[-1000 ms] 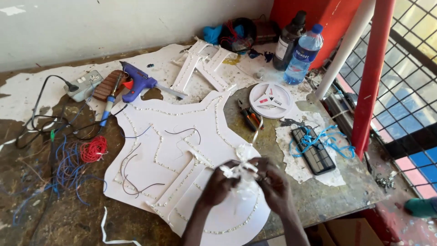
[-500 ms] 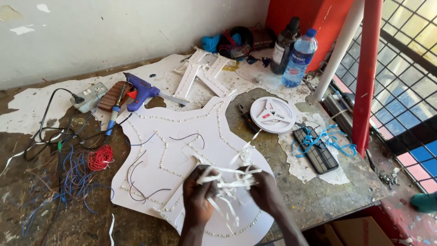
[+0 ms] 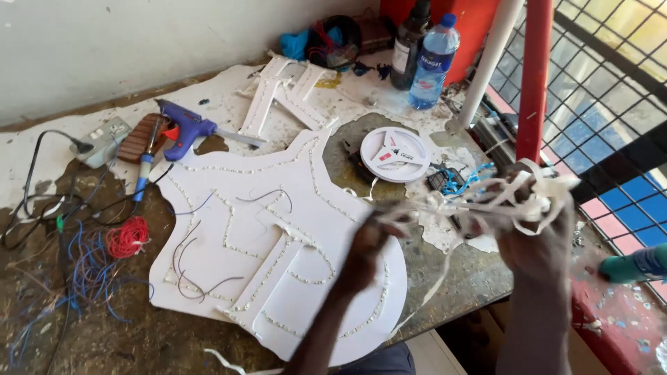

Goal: The person assembles an LED light sign by attaching LED strips to a white cutout board. They use a hot glue gun to secure the strips and pliers to cut and strip wires. The person also handles a roll of adhesive tape and various colored wires on a cluttered workbench.

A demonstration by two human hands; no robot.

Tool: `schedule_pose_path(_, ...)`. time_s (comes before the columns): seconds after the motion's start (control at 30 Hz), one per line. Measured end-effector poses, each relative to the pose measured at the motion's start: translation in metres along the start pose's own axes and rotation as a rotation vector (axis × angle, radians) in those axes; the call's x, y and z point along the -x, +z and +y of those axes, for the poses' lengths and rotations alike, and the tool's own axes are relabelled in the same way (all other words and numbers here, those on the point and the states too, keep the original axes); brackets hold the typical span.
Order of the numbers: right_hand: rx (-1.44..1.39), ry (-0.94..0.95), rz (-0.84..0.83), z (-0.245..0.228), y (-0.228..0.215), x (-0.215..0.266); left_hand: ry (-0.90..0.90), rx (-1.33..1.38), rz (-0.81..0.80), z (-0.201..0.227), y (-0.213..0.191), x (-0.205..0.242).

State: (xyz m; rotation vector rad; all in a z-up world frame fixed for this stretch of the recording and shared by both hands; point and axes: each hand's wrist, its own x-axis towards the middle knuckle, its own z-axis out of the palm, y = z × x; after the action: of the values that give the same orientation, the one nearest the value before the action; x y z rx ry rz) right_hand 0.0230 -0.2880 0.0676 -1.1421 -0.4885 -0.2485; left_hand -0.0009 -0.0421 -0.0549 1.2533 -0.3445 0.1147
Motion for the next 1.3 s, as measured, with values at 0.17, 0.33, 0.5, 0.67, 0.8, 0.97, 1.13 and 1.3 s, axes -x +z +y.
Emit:
schedule_pose_path(0.17, 0.490, 0.132, 0.372, 0.064, -0.014, -0.005, -0.496, 0.072, -0.659, -0.024, 0.017, 0.044)
schedule_pose_path(0.33, 0.693, 0.585, -0.045, 0.140, -0.073, 0.015, -0.593, 0.146, -0.035, 0.005, -0.027, 0.042)
schedule_pose_path(0.5, 0.296, 0.880, -0.478, 0.180, 0.033, 0.122, -0.271, -0.232, 0.257, 0.062, -0.038, 0.006)
schedule_pose_path(0.67, 0.189, 1.030, -0.525, 0.126, 0.065, 0.098, -0.227, -0.462, 0.252, 0.060, -0.050, 0.000)
schedule_pose_path(0.8, 0.011, 0.675, -0.151, 0.134, 0.024, 0.056, -0.072, -0.049, -0.097, 0.022, -0.026, 0.003)
schedule_pose_path(0.97, -0.225, 0.298, 0.059, 0.133, -0.029, -0.012, -0.154, 0.006, -0.375, 0.007, -0.015, 0.010)
schedule_pose_path(1.13, -0.191, 0.350, -0.023, 0.125, -0.042, -0.010, -0.045, -0.529, -0.124, 0.013, -0.051, 0.002)
schedule_pose_path(1.3, -0.260, 0.320, -0.030, 0.075, -0.068, 0.017, 0.066, -0.283, -0.091, 0.007, -0.067, -0.002)
